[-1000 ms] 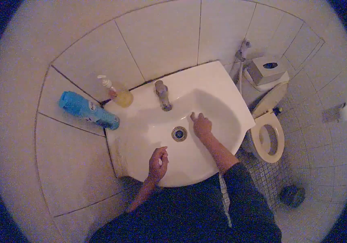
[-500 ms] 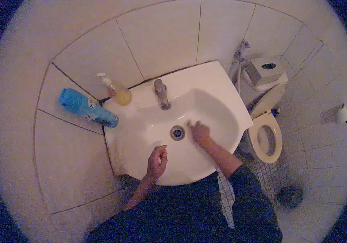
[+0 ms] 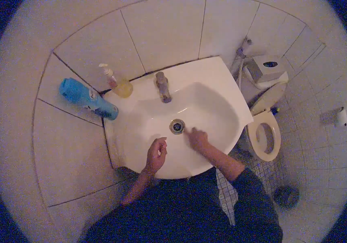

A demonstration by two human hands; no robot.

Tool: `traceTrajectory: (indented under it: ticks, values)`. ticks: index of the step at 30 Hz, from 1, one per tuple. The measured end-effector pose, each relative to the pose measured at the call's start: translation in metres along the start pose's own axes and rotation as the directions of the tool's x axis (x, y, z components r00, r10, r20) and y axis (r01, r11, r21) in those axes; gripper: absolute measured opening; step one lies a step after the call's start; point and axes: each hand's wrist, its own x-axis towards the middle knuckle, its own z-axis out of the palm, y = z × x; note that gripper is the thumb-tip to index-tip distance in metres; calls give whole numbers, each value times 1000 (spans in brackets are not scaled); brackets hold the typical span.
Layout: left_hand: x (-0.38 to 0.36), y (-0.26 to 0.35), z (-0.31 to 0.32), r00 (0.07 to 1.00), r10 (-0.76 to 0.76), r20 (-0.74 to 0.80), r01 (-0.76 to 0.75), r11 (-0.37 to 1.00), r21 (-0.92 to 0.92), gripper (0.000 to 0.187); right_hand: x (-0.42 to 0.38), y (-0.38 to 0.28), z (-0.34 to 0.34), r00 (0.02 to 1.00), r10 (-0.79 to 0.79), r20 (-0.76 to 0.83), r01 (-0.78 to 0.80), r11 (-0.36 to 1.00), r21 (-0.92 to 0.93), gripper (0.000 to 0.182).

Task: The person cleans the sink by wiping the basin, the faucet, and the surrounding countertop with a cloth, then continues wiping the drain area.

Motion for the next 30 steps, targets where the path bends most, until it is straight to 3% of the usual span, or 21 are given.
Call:
traceTrajectory:
  ticks: [3,5,6,9,11,12,15,16,18,20,22,24,26,28,30]
  values:
    - [3,0,0,1000,-6,-9,6,1000,-2,24,-10,17,-16,998,-5,-66,7,999,39,48]
    - [0,-2,0,1000,11,-26,-11,1000,6,24,5,47,-30,974,224,-33,-223,975,6,49]
    - [0,-5,1,999,-36,-33,35,998,-47,24,4,43,-26,974,222,-34,-222,975,6,49]
    - [2,-8,2,995,-82,-61,75,991,-110,24,-14,-8,-10,999,39,27,-40,999,13,50]
    - [1,-10,1,994,-83,-78,73,991,-116,23,-22,-50,-19,981,-86,174,57,985,166,54]
    - [2,-11,0,995,-49,-91,42,995,-86,23,-20,-45,-14,981,-85,175,55,985,166,54]
    - [2,-10,1,993,-42,-108,33,996,-79,23,-7,11,-4,997,-19,73,15,999,46,50]
    - [0,-9,1,991,-69,-114,58,993,-98,23,-4,28,-30,986,108,129,-120,989,87,47]
    - [-1,-6,0,990,-75,-121,65,994,-84,24,-9,43,-49,973,202,110,-214,971,107,47]
    - [2,-4,0,991,-66,-120,57,996,-73,24,-19,9,-8,999,33,-19,-31,996,89,43]
    - [1,-5,0,986,-95,-136,76,987,-139,23,-32,-58,-27,981,-42,187,1,976,216,51]
    - [2,-8,0,985,-97,-141,80,989,-126,23,-33,-62,-35,989,-58,138,21,966,259,50]
    - [0,-11,1,986,-100,-136,85,989,-118,23,-15,-13,-11,986,-31,167,10,992,124,56]
    - [0,-11,2,987,-98,-127,83,989,-121,23,-17,22,-53,967,171,189,-191,977,93,51]
    - [0,-11,1,987,-87,-133,72,991,-111,23,-19,11,-35,976,176,129,-189,977,99,48]
